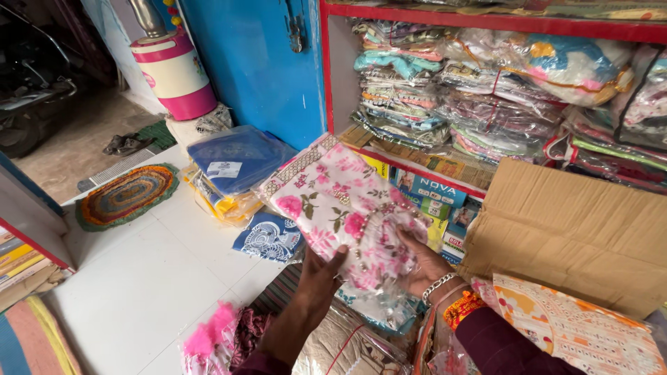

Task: The person sits on the floor and handles several packaged clothing items, wiping them with a cloth and folding them. They place the folded items onto a nearby shelf and continue to sort through the pile of clothes on the floor.

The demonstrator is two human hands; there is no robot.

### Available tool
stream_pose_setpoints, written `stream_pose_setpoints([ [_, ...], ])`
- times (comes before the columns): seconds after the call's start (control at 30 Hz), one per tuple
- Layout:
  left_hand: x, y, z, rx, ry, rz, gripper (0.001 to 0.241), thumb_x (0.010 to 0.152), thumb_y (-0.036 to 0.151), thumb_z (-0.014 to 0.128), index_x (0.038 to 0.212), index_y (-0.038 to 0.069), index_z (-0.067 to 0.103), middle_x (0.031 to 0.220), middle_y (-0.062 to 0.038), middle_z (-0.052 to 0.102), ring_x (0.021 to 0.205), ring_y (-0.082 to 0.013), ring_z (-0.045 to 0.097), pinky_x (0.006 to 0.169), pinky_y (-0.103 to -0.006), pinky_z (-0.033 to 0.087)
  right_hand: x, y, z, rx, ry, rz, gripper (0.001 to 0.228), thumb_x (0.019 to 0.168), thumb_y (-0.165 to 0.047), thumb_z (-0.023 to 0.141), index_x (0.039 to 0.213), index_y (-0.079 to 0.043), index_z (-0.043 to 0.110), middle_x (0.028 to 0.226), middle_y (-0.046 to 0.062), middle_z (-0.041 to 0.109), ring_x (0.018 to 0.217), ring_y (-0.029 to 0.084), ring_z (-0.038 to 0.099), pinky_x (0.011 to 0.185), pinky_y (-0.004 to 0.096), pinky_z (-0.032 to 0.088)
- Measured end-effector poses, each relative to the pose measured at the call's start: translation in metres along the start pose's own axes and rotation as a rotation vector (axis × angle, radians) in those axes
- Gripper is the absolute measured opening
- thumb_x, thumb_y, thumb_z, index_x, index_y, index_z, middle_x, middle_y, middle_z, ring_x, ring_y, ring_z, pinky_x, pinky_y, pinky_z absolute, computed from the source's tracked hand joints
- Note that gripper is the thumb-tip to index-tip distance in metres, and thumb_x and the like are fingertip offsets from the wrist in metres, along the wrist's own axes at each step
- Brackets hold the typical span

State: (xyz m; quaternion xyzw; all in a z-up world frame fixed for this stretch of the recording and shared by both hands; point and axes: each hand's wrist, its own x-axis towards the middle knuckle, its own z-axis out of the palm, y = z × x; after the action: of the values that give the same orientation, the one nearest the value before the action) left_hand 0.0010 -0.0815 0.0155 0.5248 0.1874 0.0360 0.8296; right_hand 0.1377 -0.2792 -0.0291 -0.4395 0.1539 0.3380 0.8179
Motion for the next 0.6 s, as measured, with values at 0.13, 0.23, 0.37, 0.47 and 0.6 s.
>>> stream_pose_setpoints([
  [0.13,0.031,-0.011,-0.054,0.248,-0.237,-0.017,0.074,0.086,0.021,0.080,0.151,0.008,0.044,0.134,-0.013,0.064,0.127,-0.0281,0.061,0.100,-0.0448,0.055,0.020,-0.003,-0.022,-0.168,0.022,-0.209,0.069,0.073,-0.045,0.084,0.136,-0.022,0.066,0.146,0.000,0.058,0.122,0.027,0.051,0.096,0.052,0.042],
  [0.23,0.065,-0.040,-0.150,0.524,-0.378,-0.118,0.072,0.082,0.019,0.082,0.145,0.009,0.050,0.133,-0.010,0.069,0.116,-0.0212,0.067,0.091,-0.0388,0.057,0.031,0.002,-0.033,-0.240,0.031,-0.393,0.056,0.082,-0.036,0.086,0.128,-0.008,0.071,0.133,0.006,0.069,0.114,0.019,0.059,0.100,0.043,0.047],
  [0.37,0.107,-0.116,-0.279,0.851,-0.178,0.081,0.062,0.076,0.031,0.087,0.127,0.000,0.069,0.112,-0.014,0.080,0.095,-0.0213,0.078,0.082,-0.0343,0.063,0.032,0.020,-0.035,-0.401,-0.025,-0.557,0.048,0.082,-0.027,0.084,0.117,0.003,0.073,0.119,0.011,0.077,0.112,0.016,0.071,0.105,0.036,0.050],
  [0.47,0.103,-0.163,-0.334,1.173,0.311,-0.097,0.074,0.077,0.051,0.079,0.128,-0.002,0.067,0.113,-0.021,0.076,0.094,-0.0336,0.077,0.080,-0.0445,0.065,0.023,0.028,-0.030,-0.412,-0.061,-0.542,0.049,0.079,-0.024,0.083,0.121,-0.002,0.069,0.117,0.008,0.075,0.110,0.015,0.070,0.103,0.037,0.050],
  [0.6,0.093,-0.217,-0.364,1.363,0.627,-0.148,0.133,0.062,0.066,0.088,0.159,0.002,0.023,0.152,-0.030,0.046,0.149,-0.0513,0.030,0.118,-0.0595,0.034,0.019,0.033,-0.019,-0.414,-0.075,-0.433,0.047,0.079,-0.026,0.083,0.118,-0.001,0.072,0.119,0.007,0.078,0.116,0.014,0.069,0.107,0.036,0.048],
])
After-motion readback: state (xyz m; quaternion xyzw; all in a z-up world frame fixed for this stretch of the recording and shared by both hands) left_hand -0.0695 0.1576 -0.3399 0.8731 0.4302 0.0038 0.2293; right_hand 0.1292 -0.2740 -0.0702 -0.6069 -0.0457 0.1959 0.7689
